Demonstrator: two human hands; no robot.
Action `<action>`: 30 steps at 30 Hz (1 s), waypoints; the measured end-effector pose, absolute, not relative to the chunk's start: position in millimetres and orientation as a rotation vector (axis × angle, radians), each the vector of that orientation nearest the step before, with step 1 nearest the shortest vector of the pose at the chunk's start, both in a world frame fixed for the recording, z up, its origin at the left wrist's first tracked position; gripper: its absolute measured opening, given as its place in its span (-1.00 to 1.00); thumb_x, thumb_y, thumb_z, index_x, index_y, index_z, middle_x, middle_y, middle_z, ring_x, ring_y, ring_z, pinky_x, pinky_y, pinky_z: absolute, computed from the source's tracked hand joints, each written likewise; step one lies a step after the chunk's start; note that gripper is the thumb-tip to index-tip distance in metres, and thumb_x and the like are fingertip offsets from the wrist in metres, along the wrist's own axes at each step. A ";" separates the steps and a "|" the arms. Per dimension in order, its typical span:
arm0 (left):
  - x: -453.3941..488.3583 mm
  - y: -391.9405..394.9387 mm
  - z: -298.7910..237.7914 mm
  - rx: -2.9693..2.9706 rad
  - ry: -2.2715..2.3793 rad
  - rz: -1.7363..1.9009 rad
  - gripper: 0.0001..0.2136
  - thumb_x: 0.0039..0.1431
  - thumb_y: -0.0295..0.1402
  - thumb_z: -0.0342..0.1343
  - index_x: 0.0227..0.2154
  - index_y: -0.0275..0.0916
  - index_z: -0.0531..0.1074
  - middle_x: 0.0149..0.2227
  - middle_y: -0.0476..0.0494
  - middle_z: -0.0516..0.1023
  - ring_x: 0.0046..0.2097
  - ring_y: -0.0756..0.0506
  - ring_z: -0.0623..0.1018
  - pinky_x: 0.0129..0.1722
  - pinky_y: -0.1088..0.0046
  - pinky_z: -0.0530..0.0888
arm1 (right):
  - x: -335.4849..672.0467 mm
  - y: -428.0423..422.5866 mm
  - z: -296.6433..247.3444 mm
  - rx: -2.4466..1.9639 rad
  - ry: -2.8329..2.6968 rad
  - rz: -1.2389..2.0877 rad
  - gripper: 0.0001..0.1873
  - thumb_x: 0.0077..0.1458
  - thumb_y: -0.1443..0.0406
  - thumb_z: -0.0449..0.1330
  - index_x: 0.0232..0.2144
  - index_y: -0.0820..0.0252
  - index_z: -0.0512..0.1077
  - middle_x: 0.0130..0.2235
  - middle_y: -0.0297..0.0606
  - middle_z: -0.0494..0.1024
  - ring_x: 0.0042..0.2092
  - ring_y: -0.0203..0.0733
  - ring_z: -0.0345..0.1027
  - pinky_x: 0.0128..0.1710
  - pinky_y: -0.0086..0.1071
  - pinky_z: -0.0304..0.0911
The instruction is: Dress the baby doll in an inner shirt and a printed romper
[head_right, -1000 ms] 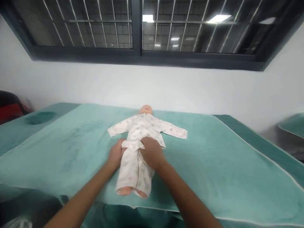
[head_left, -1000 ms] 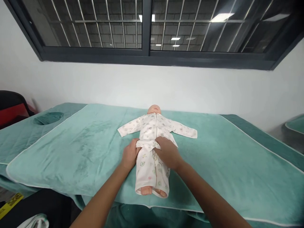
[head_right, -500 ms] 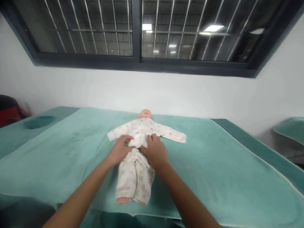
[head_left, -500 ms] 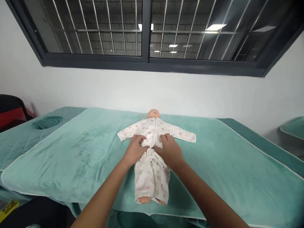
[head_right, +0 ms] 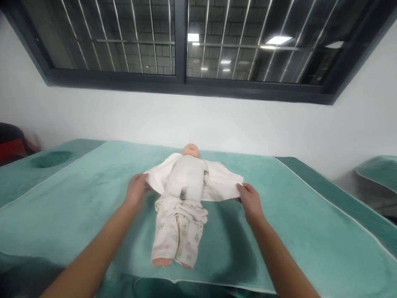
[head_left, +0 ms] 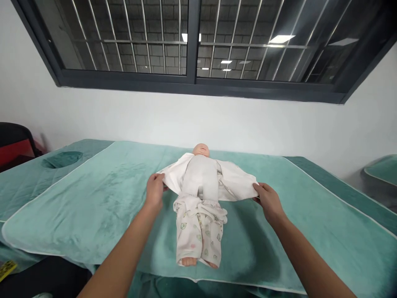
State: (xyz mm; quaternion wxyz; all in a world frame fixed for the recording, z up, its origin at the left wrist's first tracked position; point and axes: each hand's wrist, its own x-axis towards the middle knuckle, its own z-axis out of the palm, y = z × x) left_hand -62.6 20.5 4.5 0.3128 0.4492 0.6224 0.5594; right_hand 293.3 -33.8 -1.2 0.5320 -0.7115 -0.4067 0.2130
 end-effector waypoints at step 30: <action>-45.4 7.8 3.5 1.639 1.266 1.009 -0.81 0.17 -0.20 0.00 -0.46 -0.18 0.22 -0.36 -0.02 0.46 -0.28 -0.08 0.45 -0.26 0.42 0.36 | 208.0 -14.4 -8.7 -1.410 -1.730 0.444 -0.79 0.18 0.17 0.06 -0.47 0.08 0.21 -0.11 -0.20 0.51 -0.07 -0.07 0.38 -0.11 -0.21 0.23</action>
